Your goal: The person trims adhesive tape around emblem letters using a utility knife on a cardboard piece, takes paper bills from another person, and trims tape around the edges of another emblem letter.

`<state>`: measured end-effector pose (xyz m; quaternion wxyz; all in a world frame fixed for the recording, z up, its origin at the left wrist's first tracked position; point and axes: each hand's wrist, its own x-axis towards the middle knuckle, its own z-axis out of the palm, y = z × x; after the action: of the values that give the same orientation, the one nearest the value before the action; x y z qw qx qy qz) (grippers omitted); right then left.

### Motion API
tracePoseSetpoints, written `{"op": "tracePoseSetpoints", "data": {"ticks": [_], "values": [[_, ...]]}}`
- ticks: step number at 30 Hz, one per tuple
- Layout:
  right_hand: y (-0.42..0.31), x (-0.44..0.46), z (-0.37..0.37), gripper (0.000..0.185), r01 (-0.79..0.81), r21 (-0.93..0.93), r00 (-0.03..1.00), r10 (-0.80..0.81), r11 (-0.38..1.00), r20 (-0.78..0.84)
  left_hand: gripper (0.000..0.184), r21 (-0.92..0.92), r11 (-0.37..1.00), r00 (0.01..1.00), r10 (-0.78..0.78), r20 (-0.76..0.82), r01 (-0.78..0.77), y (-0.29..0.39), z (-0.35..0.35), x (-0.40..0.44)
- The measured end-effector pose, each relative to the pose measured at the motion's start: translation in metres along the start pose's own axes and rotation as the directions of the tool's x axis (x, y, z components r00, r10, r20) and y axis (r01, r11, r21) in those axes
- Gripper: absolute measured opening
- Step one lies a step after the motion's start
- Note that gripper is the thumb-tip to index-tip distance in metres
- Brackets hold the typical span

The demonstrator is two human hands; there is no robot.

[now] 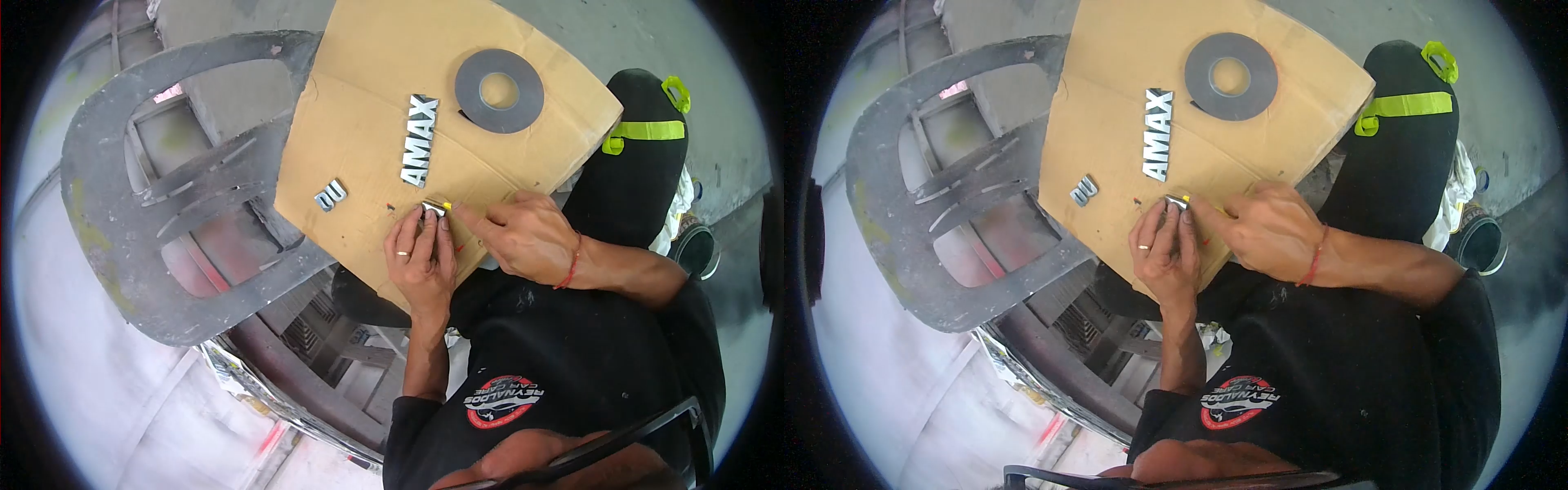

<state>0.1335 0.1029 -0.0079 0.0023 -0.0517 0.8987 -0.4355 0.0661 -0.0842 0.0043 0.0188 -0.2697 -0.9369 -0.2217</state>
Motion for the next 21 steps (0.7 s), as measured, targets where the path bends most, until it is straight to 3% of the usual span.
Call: {"op": "tracePoseSetpoints", "data": {"ticks": [14,21], "values": [[0.005,0.007,0.000,0.053,0.032,0.041,0.999,-0.032,0.999,0.016,0.027,-0.046,0.998,0.999,-0.037,-0.018,0.036,-0.002,0.003,-0.003],[-0.001,-0.010,-0.014,0.053,0.066,-0.073,0.997,-0.063,0.995,0.054,0.026,-0.051,0.999,0.999,-0.014,-0.034,0.012,-0.005,0.007,-0.005]]}}
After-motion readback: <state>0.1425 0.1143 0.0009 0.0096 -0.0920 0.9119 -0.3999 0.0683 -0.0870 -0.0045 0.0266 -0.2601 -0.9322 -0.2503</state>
